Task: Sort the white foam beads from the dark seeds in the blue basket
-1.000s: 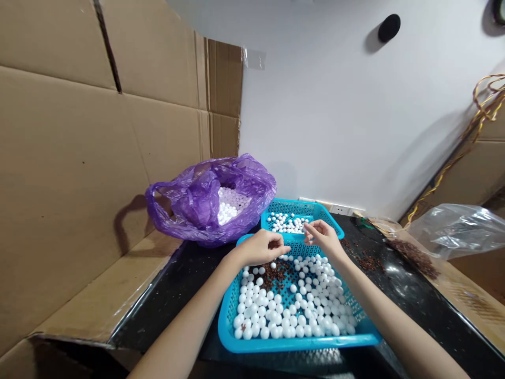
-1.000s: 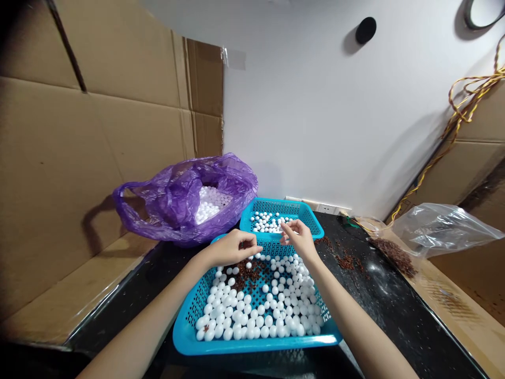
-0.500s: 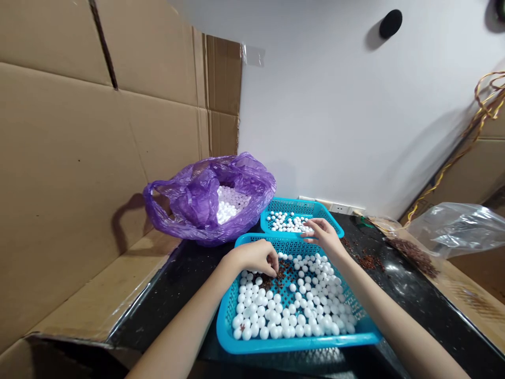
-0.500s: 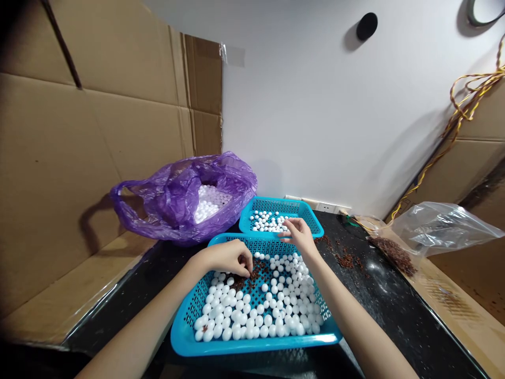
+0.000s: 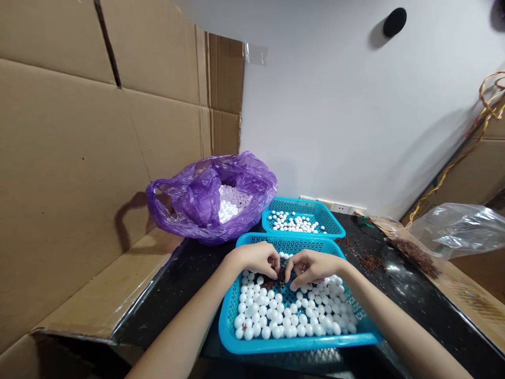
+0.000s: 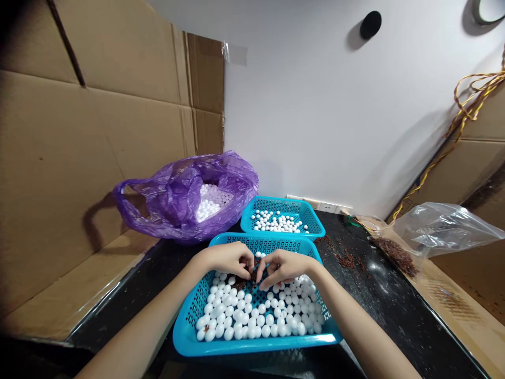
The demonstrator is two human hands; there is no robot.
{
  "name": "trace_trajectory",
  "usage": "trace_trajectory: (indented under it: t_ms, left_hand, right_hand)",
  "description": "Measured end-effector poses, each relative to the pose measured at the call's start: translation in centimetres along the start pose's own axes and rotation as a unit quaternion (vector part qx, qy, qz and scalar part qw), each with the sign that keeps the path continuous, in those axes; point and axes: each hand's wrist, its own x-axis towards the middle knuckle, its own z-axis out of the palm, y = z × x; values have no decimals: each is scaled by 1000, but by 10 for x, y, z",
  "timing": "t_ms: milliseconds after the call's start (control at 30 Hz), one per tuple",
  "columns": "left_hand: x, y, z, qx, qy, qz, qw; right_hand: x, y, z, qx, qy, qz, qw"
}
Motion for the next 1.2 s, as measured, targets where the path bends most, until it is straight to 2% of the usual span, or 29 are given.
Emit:
trace_trajectory:
  t_ms: [333,600,833,1000,1200]
  left_hand:
    - [-2,6,-1,5,-33,2,999]
    - [-2,8,1,-8,10,-4,1000]
    - [-1,11,0,-20,87,12,996]
    - [-3,11,-1,-30,90,26,995]
    - [-2,10,0,-22,103,21,994]
  right_hand:
    - [10,-3,22,-77,6,-71,995]
    - [9,-6,26,-67,14,-89,994]
    - [2,-11,16,15,108,-119,987]
    - [0,-10,9,85,175,-129,972]
    - [2,-12,7,113,249,-147,951]
